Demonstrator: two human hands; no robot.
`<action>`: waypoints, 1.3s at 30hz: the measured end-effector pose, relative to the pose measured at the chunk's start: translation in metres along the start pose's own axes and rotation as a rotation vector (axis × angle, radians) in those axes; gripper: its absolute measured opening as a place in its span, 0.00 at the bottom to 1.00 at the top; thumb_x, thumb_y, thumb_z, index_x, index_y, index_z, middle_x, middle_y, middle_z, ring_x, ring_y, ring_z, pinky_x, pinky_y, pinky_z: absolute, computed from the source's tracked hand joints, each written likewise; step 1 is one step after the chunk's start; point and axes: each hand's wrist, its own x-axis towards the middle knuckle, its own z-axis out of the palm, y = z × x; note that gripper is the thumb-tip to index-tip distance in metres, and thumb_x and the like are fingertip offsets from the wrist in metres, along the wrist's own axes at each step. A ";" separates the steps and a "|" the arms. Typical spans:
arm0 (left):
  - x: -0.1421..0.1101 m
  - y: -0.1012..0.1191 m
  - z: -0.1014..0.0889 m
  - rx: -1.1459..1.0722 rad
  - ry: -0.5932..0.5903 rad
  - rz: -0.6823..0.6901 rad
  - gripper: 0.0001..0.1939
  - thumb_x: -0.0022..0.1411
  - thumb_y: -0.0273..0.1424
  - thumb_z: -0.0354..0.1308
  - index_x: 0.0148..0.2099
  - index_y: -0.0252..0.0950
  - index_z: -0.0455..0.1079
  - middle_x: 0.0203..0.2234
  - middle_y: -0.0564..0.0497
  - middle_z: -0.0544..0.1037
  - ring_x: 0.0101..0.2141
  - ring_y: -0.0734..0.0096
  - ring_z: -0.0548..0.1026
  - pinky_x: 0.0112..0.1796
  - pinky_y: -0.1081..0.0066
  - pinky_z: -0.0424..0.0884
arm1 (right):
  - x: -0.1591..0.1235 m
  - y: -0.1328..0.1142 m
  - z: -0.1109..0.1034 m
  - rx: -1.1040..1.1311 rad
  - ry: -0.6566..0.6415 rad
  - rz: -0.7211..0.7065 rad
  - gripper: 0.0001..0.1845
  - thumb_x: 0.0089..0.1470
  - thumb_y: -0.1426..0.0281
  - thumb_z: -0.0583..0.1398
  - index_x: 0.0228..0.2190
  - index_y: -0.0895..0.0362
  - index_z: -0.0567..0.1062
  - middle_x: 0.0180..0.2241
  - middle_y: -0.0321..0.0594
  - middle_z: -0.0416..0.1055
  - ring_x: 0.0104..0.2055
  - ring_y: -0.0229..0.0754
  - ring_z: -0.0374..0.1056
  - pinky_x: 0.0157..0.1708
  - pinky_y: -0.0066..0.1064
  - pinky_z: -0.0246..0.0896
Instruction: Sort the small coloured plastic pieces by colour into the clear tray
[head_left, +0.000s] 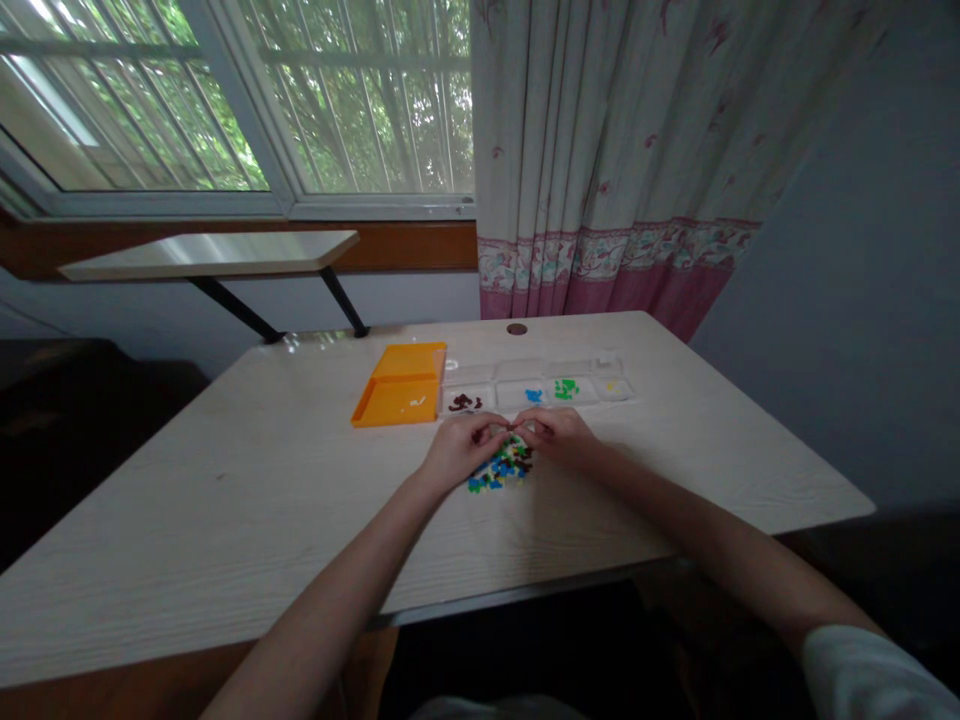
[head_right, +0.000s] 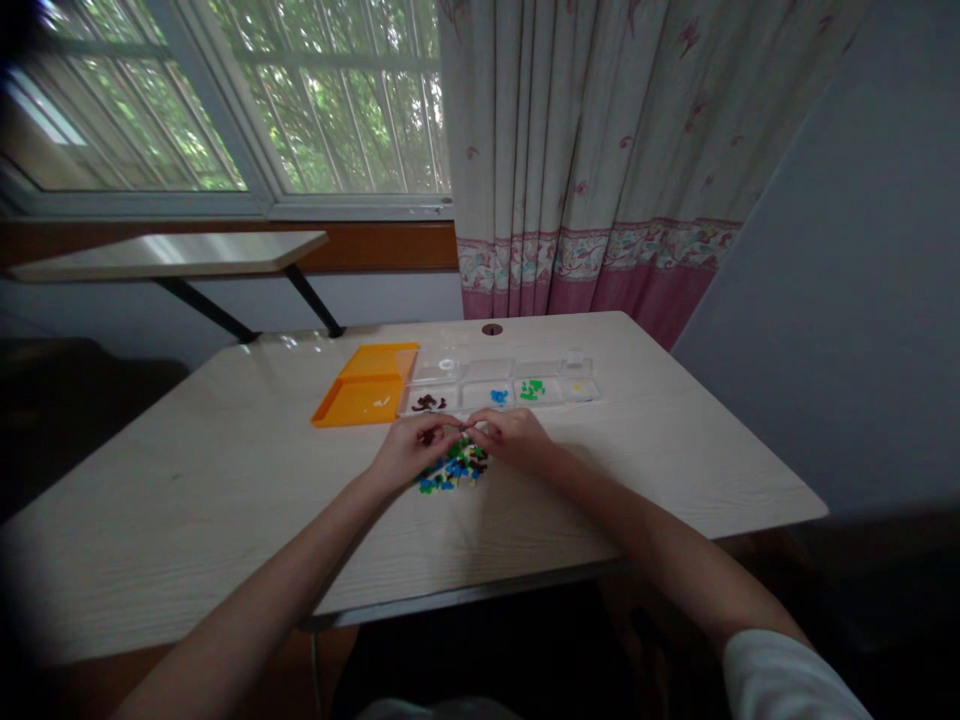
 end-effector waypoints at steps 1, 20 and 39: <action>0.000 0.000 0.000 -0.007 0.007 0.000 0.10 0.56 0.34 0.55 0.37 0.34 0.73 0.16 0.57 0.65 0.19 0.80 0.62 0.24 0.79 0.58 | 0.000 0.000 0.000 -0.001 -0.005 0.004 0.13 0.52 0.63 0.54 0.31 0.57 0.75 0.13 0.29 0.60 0.17 0.29 0.54 0.20 0.20 0.47; -0.001 -0.008 -0.002 -0.061 0.374 -0.123 0.12 0.57 0.35 0.54 0.40 0.35 0.72 0.19 0.55 0.71 0.19 0.80 0.63 0.23 0.80 0.60 | 0.009 0.016 -0.025 -0.096 -0.546 0.089 0.13 0.52 0.69 0.53 0.35 0.53 0.76 0.24 0.36 0.72 0.27 0.35 0.64 0.28 0.23 0.51; 0.001 -0.008 -0.003 -0.029 0.415 -0.168 0.12 0.56 0.37 0.55 0.38 0.36 0.72 0.17 0.57 0.65 0.19 0.80 0.63 0.23 0.79 0.58 | 0.008 0.017 -0.018 -0.137 -0.546 0.136 0.12 0.55 0.66 0.52 0.38 0.55 0.72 0.24 0.36 0.70 0.27 0.36 0.63 0.29 0.25 0.49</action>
